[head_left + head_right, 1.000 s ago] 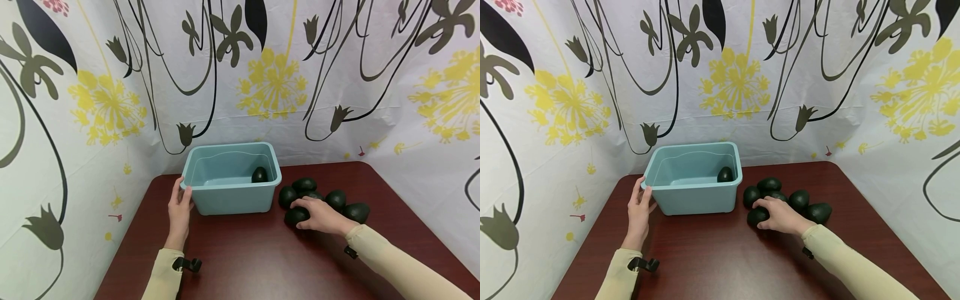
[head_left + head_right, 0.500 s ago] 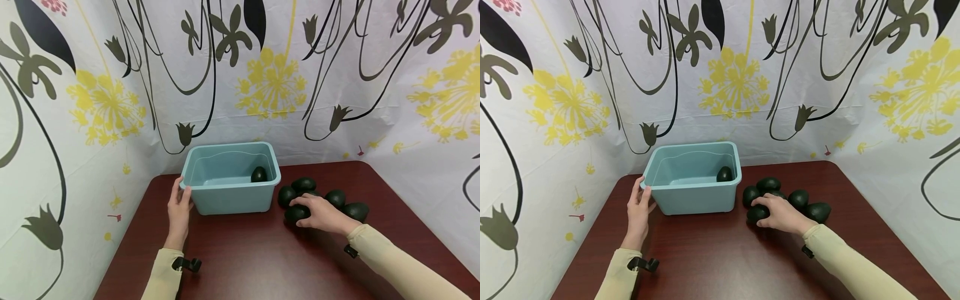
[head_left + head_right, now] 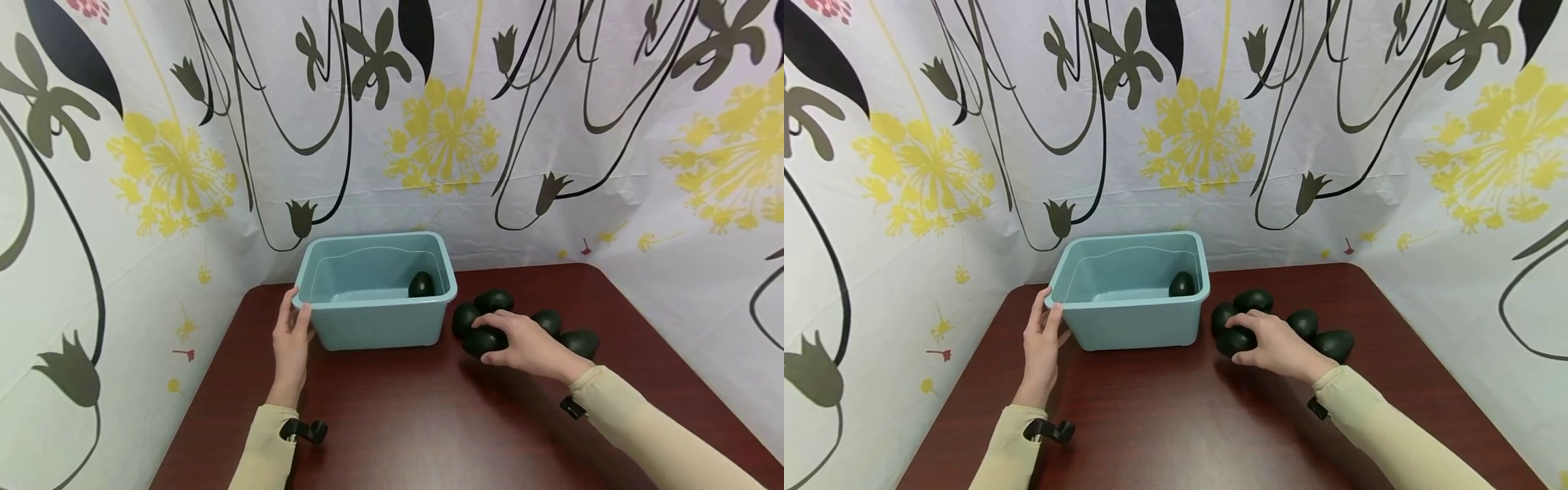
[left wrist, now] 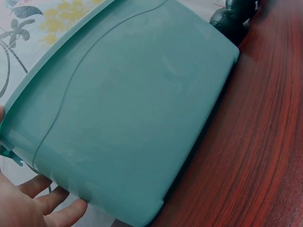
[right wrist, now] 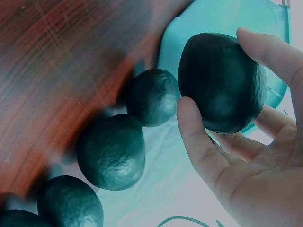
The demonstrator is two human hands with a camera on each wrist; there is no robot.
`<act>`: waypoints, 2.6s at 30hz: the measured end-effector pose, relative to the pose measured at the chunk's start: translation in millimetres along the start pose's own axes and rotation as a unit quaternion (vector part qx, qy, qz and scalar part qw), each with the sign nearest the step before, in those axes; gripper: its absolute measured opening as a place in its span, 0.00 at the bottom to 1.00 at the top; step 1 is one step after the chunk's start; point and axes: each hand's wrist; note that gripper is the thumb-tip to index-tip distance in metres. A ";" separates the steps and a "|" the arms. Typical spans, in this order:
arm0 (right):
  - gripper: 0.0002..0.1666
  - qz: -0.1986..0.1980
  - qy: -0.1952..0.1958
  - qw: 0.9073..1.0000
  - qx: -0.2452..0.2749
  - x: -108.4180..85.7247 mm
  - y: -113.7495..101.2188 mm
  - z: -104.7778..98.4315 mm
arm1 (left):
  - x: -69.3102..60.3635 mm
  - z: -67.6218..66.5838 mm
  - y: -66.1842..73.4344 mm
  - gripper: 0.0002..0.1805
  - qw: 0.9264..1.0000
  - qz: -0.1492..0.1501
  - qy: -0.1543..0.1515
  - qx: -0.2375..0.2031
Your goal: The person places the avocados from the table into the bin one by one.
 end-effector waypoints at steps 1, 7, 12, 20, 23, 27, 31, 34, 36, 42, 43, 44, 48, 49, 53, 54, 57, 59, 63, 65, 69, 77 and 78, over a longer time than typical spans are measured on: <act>0.34 -0.001 0.003 1.000 0.003 0.1 -0.5 -0.9 | -0.5 0.0 0.7 0.32 1.000 0.000 0.000 0.001; 0.33 -0.003 0.016 1.000 0.008 0.2 -3.7 -6.4 | 3.8 -1.9 -9.8 0.32 1.000 0.003 -0.002 -0.012; 0.33 0.000 0.020 1.000 0.008 0.7 -6.5 -9.2 | 11.0 -2.9 -27.3 0.30 1.000 0.005 0.009 -0.008; 0.33 -0.001 0.027 1.000 0.005 1.1 -11.2 -14.7 | 12.6 -1.6 -30.8 0.30 1.000 0.017 0.015 0.000; 0.33 -0.006 0.030 1.000 0.002 1.4 -12.3 -15.6 | 12.2 -1.6 -30.8 0.30 1.000 0.017 0.016 0.000; 0.33 -0.009 0.031 0.999 0.004 1.2 -14.3 -16.2 | 11.8 -1.6 -30.7 0.29 1.000 0.016 0.017 0.001; 0.34 -0.013 0.036 0.999 0.008 0.9 -17.1 -17.2 | 11.6 -1.3 -30.6 0.30 1.000 0.015 0.017 0.005; 0.34 -0.020 0.043 0.999 0.007 0.9 -20.1 -18.8 | 11.8 -1.3 -30.4 0.29 1.000 0.016 0.015 0.005; 0.34 -0.026 0.047 0.999 0.010 0.9 -22.5 -20.2 | 12.0 -1.4 -30.2 0.29 1.000 0.017 0.015 0.005; 0.35 -0.042 0.048 0.998 0.019 0.3 -28.9 -22.9 | 12.5 -0.4 -30.2 0.29 1.000 0.016 0.015 0.005; 0.35 -0.044 0.047 0.998 0.019 0.2 -29.9 -23.1 | 12.5 -0.3 -30.2 0.29 1.000 0.016 0.016 0.005; 0.35 -0.046 0.047 0.998 0.019 0.2 -30.7 -23.3 | 12.6 -0.4 -30.5 0.29 1.000 0.016 0.015 0.003; 0.35 -0.053 0.048 0.997 0.019 1.7 -35.4 -25.3 | 12.5 -0.7 -30.0 0.30 1.000 0.016 0.015 0.001; 0.35 -0.054 0.048 0.997 0.019 2.5 -36.7 -25.9 | 12.3 -0.8 -29.0 0.30 1.000 0.014 0.013 0.000; 0.35 -0.056 0.052 0.997 0.025 6.3 -41.6 -29.1 | 8.6 -1.1 -18.1 0.31 1.000 0.002 0.007 -0.002; 0.35 -0.057 0.053 0.997 0.027 7.5 -42.5 -29.7 | 7.2 -1.3 -14.7 0.32 1.000 -0.001 0.005 -0.002; 0.34 -0.063 0.058 0.996 0.031 11.3 -46.2 -31.6 | 4.1 -1.8 -6.0 0.33 1.000 -0.004 -0.001 -0.001; 0.33 -0.067 0.059 0.995 0.034 13.3 -49.4 -32.6 | 3.0 -2.1 -5.3 0.33 1.000 -0.004 -0.002 0.000; 0.34 -0.071 0.060 0.995 0.034 18.5 -56.1 -35.3 | 8.0 -1.8 -14.9 0.32 1.000 0.000 0.006 -0.003; 0.35 -0.075 0.061 0.995 0.032 21.2 -59.1 -36.7 | 11.3 -1.5 -21.5 0.31 1.000 0.003 0.011 0.002; 0.35 -0.085 0.062 0.994 0.032 26.1 -63.4 -39.2 | 14.6 -1.3 -29.7 0.30 1.000 0.009 0.018 0.010; 0.34 -0.096 0.061 0.993 0.035 34.6 -70.9 -44.6 | 13.5 -1.1 -30.2 0.29 1.000 0.009 0.020 0.011; 0.34 -0.098 0.062 0.993 0.034 35.4 -71.5 -45.1 | 13.0 -1.1 -29.8 0.29 1.000 0.009 0.019 0.012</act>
Point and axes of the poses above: each hand's wrist, its own x-axis towards the middle knuckle, its own z-axis out of the palm, y = z × x, and after that the axes turned 13 degrees about y, right-handed
